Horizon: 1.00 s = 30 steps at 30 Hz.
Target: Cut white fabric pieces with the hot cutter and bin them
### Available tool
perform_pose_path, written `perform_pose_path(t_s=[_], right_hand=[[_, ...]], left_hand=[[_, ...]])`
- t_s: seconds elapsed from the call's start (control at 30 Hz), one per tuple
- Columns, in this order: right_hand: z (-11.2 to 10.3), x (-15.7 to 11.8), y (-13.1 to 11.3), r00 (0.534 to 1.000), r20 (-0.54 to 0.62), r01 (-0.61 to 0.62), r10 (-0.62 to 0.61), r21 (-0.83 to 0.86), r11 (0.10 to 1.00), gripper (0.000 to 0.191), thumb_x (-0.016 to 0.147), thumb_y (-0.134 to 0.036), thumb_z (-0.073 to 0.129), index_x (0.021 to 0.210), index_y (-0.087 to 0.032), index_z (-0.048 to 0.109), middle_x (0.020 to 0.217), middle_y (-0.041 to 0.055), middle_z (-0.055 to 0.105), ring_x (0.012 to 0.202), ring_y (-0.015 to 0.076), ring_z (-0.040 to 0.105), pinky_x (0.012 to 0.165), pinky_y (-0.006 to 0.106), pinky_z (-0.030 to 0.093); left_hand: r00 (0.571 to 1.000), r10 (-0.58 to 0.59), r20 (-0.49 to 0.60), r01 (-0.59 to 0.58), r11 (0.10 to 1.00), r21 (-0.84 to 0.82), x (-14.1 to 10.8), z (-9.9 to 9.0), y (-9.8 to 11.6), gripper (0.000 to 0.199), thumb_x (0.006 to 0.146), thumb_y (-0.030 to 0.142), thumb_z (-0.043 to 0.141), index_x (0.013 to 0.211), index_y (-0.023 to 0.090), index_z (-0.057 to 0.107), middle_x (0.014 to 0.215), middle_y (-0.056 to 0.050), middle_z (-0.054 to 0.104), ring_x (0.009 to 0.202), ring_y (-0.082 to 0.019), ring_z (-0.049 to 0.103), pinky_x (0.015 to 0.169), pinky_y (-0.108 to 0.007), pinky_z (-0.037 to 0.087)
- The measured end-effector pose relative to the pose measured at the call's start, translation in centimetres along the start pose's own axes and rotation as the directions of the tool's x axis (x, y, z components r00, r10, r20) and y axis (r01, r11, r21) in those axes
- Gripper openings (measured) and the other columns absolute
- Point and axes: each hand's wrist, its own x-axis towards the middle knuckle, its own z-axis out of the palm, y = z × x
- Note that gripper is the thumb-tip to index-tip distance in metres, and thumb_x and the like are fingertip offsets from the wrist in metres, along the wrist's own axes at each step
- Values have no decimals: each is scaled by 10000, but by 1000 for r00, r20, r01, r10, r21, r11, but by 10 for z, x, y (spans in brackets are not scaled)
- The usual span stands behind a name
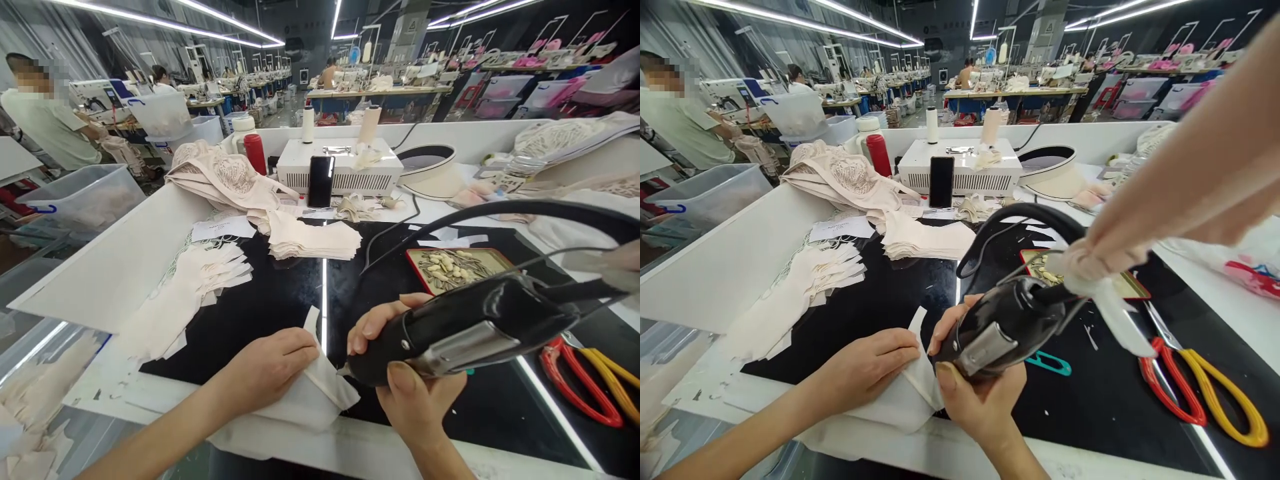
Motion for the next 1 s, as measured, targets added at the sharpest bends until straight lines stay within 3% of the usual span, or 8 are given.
perform_pose_path(t_s=[0.17,0.3,0.5,1.0], right_hand=[[1,1,2,999,32,9,-9,13,1000,422,909,-329,778,1279,-283,581,843,-21,659,630,133,611,555,288,548],[2,1,1,999,33,17,-18,14,1000,433,916,-343,774,1291,-279,569,847,-19,650,631,130,607,542,276,544],[3,1,0,999,34,13,-13,-13,1000,411,932,-369,765,1278,-285,559,826,-29,641,628,125,598,563,276,550],[3,-4,1,999,37,-6,5,20,1000,416,930,-337,774,1294,-297,577,861,-20,660,659,124,622,574,270,554]], left_hand=[[998,20,63,-25,997,75,0,-4,2,238,1103,153,458,1290,155,605,1249,-98,650,1176,-202,647,987,-299,597],[984,15,176,-46,984,174,3,-11,10,281,1063,240,593,1343,217,586,1226,-89,597,1143,-232,631,953,-343,601],[981,57,187,-108,955,275,5,-14,17,397,989,363,739,1328,230,581,1257,-119,534,1242,-283,566,1034,-405,570],[987,3,160,-18,995,94,-4,-12,14,421,987,248,711,1386,262,580,1391,-143,477,1228,-308,583,988,-443,611]])
